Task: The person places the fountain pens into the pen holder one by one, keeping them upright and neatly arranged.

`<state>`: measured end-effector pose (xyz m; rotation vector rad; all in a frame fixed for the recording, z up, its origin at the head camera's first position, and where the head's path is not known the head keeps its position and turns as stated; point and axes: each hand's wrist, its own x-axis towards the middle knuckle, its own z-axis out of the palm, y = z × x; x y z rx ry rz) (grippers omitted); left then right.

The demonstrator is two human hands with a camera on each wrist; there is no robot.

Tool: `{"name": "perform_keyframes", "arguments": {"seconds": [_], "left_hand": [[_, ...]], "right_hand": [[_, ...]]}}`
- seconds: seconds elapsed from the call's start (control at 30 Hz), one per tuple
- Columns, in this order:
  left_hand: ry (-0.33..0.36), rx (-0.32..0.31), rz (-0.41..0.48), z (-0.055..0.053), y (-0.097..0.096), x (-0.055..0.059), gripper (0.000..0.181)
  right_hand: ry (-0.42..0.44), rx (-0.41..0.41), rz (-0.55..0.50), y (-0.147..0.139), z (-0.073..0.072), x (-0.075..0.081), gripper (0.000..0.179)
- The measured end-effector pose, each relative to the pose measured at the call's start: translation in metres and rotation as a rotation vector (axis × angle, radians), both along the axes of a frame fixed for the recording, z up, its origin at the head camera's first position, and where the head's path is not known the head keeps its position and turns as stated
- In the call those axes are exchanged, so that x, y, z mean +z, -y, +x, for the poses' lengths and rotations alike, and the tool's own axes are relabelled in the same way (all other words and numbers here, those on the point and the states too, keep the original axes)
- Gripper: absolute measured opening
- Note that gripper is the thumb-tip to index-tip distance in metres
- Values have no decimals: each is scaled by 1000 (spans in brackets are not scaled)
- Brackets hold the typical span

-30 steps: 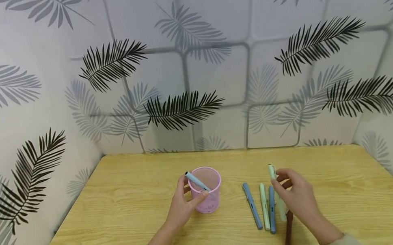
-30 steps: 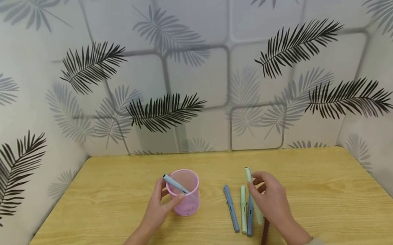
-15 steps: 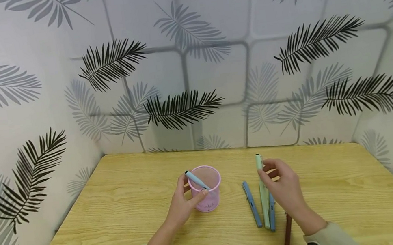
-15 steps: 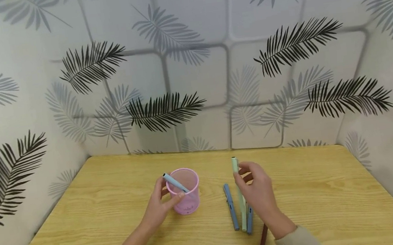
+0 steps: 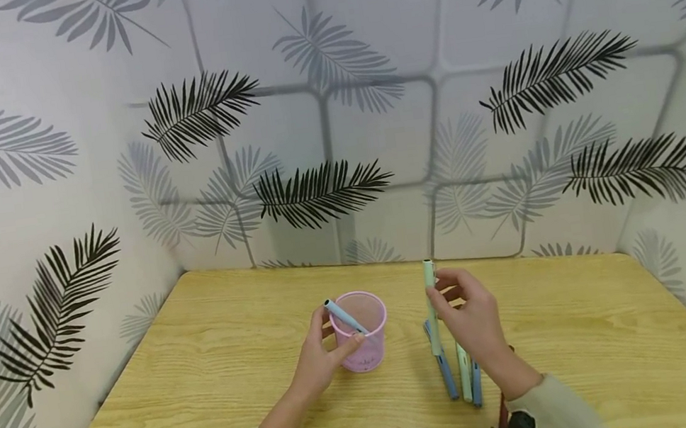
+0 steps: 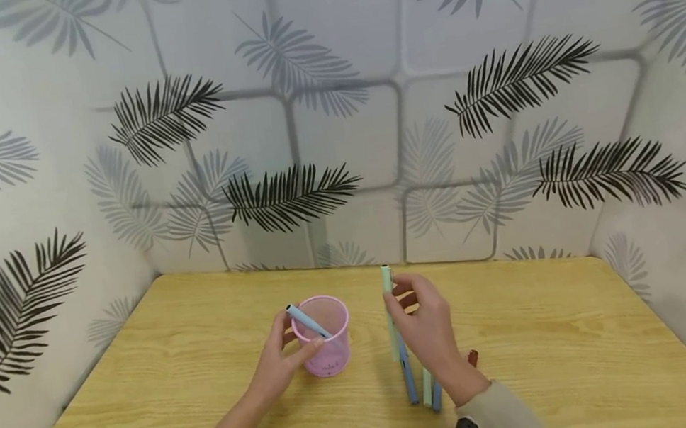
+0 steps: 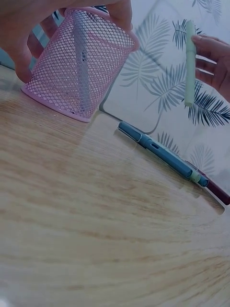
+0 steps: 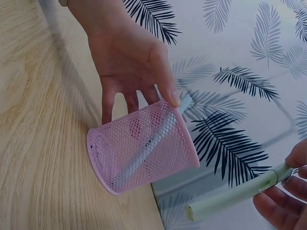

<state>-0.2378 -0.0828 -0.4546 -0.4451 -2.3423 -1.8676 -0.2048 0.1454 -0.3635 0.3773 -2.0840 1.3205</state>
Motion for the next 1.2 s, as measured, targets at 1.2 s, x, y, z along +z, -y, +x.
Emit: {"name": "perform_keyframes", "arguments": {"seconds": [1.2], "left_hand": [[-17,-12,-3,-1,0,-3,72]], "right_hand": [[-22,123,-197,41,-47,1,22]]}}
